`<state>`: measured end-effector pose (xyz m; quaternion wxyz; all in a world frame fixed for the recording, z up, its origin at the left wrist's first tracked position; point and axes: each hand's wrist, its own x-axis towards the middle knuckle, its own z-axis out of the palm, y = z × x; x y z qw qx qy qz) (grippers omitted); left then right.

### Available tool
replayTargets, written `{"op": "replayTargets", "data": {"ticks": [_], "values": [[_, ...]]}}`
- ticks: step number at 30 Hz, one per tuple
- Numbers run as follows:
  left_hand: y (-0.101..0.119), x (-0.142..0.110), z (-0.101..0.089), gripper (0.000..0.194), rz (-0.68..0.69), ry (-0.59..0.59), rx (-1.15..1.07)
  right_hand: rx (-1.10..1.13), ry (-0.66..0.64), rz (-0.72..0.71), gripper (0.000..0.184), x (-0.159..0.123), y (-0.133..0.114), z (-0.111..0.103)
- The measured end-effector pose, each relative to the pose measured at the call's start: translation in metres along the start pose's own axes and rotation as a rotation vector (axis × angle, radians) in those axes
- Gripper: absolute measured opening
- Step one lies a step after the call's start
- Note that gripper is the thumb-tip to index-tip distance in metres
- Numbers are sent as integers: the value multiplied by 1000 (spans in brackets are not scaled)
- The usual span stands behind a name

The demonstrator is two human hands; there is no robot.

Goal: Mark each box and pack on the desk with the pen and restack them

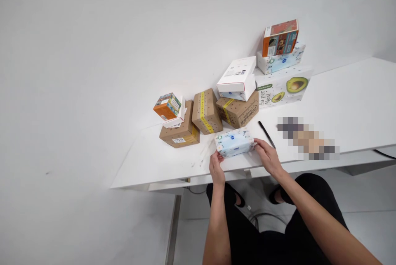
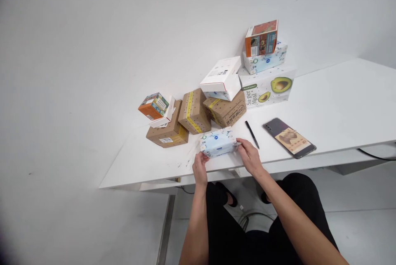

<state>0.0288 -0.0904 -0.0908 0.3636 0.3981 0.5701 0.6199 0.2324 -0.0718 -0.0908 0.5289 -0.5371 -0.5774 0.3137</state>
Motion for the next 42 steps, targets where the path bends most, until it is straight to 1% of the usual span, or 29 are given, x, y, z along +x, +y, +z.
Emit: {"op": "replayTargets", "data": {"ticks": [2,7,9,11,13,16,21,26,31,35,42], "values": [[-2,-1,-2,47,13,-24,7,-91,-2,-28,34,1,2,2],[2,-3,-2,36,48,-53,56,-324,-7,-125,41,2,4,11],[2,-3,-2,31,53,-69,111,-368,-10,-152,43,2,4,13],[1,-3,-3,34,46,-77,157,-382,-17,-177,44,1,3,12],[-1,-3,-3,40,35,-71,172,-371,-22,-201,43,0,2,10],[-2,-3,-4,41,54,-63,167,-303,-4,-213,39,-2,-1,5],[7,-7,-8,42,159,-79,202,-154,38,-200,34,-5,-5,1],[17,-9,-9,42,173,-72,202,-84,68,-217,31,-7,-4,0],[21,-6,-6,40,142,-40,210,-63,71,-210,30,-7,-4,0],[21,-3,-3,40,90,-29,201,-56,35,-180,31,-6,-7,-1],[22,3,5,37,2,-81,232,-126,18,-148,36,-4,-10,1]]}}
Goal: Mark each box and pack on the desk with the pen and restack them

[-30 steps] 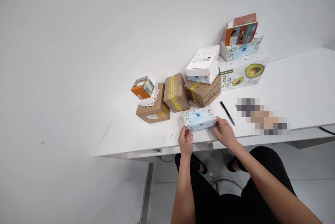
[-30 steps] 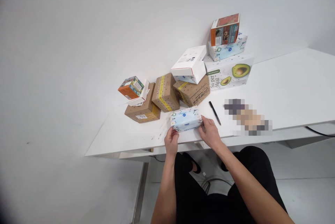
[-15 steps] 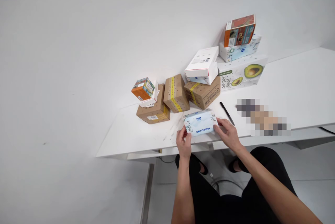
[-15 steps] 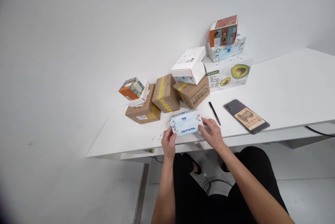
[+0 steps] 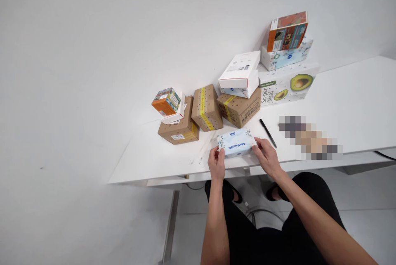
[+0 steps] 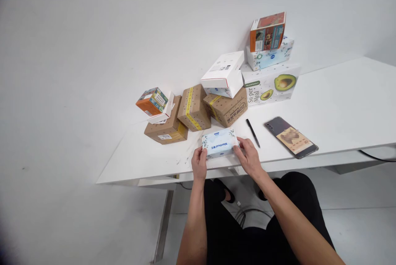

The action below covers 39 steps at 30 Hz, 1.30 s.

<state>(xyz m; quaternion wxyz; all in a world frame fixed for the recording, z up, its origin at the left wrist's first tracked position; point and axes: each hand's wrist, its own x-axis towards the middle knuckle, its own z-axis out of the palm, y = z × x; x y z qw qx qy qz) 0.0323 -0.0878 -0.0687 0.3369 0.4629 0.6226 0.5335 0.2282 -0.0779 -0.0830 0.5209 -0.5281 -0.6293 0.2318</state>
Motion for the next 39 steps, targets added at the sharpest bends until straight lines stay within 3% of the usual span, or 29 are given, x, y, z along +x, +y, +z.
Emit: {"op": "replayTargets", "data": {"ticks": [6,14,24,30,39], "values": [[1,3,1,28,-35,0,7,-45,-2,61,39,1,-1,5],[1,3,4,22,-11,33,16,-139,10,248,46,7,-11,16],[2,4,4,22,-28,5,6,-112,29,215,47,7,-8,20],[2,1,1,33,-36,19,-13,-57,45,197,44,2,-7,15],[-6,-1,-10,41,68,-24,-141,136,116,226,38,-5,-3,8]]}}
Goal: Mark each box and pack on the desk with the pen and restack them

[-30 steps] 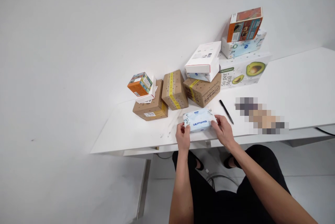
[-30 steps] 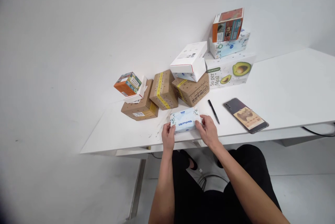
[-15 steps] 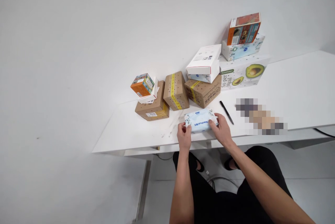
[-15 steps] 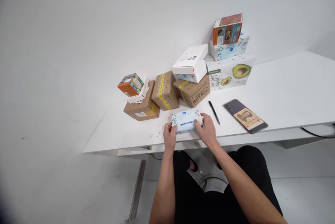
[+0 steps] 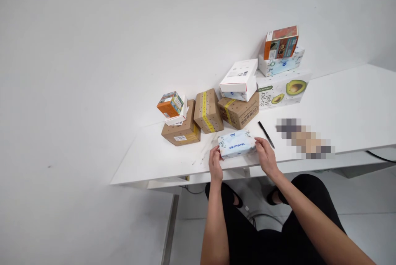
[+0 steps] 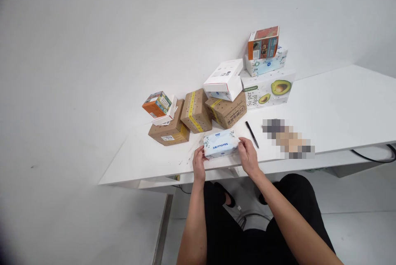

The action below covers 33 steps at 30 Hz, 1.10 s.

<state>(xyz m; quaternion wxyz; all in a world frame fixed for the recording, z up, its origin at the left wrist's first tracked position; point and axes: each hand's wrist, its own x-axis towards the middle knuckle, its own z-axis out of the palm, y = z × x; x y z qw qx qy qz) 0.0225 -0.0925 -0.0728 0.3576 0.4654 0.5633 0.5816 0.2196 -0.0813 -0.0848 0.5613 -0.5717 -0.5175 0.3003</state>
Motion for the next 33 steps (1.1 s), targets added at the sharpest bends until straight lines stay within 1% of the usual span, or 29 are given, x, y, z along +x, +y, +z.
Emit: {"op": "replayTargets", "data": {"ticks": [2,4,6,8,10,13,17,21,23,28,33], "values": [[-2,-1,-5,40,19,-60,-50,23,-13,-32,35,-2,2,-2],[-3,-1,-9,41,32,-151,-105,36,-51,-69,34,-5,3,-4],[-4,-2,-12,47,35,-228,-127,34,-88,-101,34,-7,3,-6],[-5,-2,-12,54,36,-251,-109,29,-109,-131,35,-7,4,-7],[-5,-3,-11,58,44,-239,-85,34,-123,-152,38,-5,4,-7],[-2,-5,-7,55,36,-193,-55,71,-113,-126,39,-2,3,-9],[12,-9,-5,50,3,-85,32,145,-68,-78,37,-3,-5,-14],[26,-8,-5,46,-27,33,70,173,-75,-67,36,-8,-17,-20],[28,-7,-5,46,-44,60,82,167,-72,-78,35,-10,-18,-20],[19,-7,-1,42,-34,68,93,112,-77,-72,34,-8,-6,-17],[7,-11,3,48,-7,68,18,96,-91,-101,35,-8,3,-17]]}}
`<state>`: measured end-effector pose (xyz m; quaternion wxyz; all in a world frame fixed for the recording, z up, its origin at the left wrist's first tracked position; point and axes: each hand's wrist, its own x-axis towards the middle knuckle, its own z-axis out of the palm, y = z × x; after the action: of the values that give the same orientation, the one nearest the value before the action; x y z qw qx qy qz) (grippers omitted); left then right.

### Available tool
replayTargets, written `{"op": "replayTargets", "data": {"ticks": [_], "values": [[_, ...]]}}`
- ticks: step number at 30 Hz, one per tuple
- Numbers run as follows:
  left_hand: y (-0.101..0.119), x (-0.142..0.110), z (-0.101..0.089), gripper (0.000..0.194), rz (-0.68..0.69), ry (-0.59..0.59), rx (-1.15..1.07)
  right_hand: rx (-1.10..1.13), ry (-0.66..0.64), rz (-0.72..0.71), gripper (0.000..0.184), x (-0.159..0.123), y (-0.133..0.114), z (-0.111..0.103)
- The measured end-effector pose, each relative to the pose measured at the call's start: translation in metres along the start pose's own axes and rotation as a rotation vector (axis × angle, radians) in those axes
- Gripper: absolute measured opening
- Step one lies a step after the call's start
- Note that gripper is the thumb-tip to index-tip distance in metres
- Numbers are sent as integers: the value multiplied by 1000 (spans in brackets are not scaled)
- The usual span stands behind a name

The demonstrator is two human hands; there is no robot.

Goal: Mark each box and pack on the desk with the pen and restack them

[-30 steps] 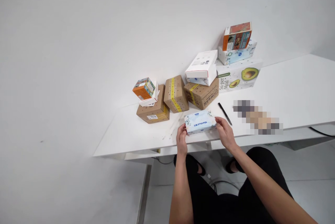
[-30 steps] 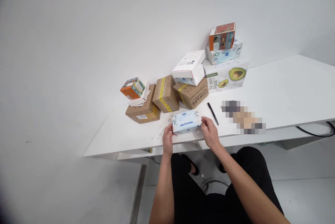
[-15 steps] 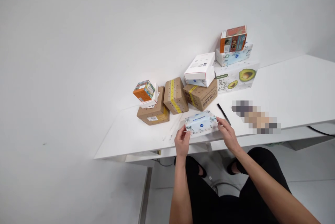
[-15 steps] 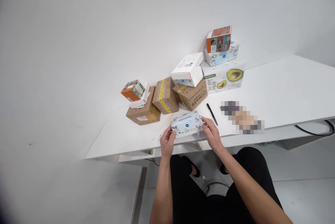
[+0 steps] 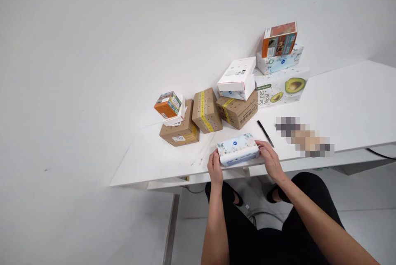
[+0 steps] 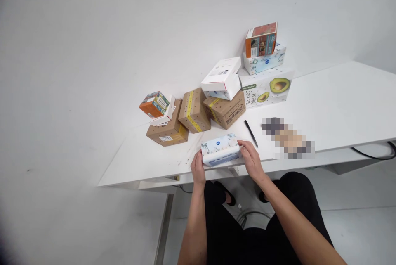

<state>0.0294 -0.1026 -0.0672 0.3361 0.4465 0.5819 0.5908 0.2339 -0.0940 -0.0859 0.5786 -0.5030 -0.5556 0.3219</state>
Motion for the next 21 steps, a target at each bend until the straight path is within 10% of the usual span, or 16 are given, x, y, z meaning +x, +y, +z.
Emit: {"op": "replayTargets", "data": {"ticks": [21], "values": [[-3,1,0,47,-7,-29,-6,-8,16,5,35,-2,0,1]]}}
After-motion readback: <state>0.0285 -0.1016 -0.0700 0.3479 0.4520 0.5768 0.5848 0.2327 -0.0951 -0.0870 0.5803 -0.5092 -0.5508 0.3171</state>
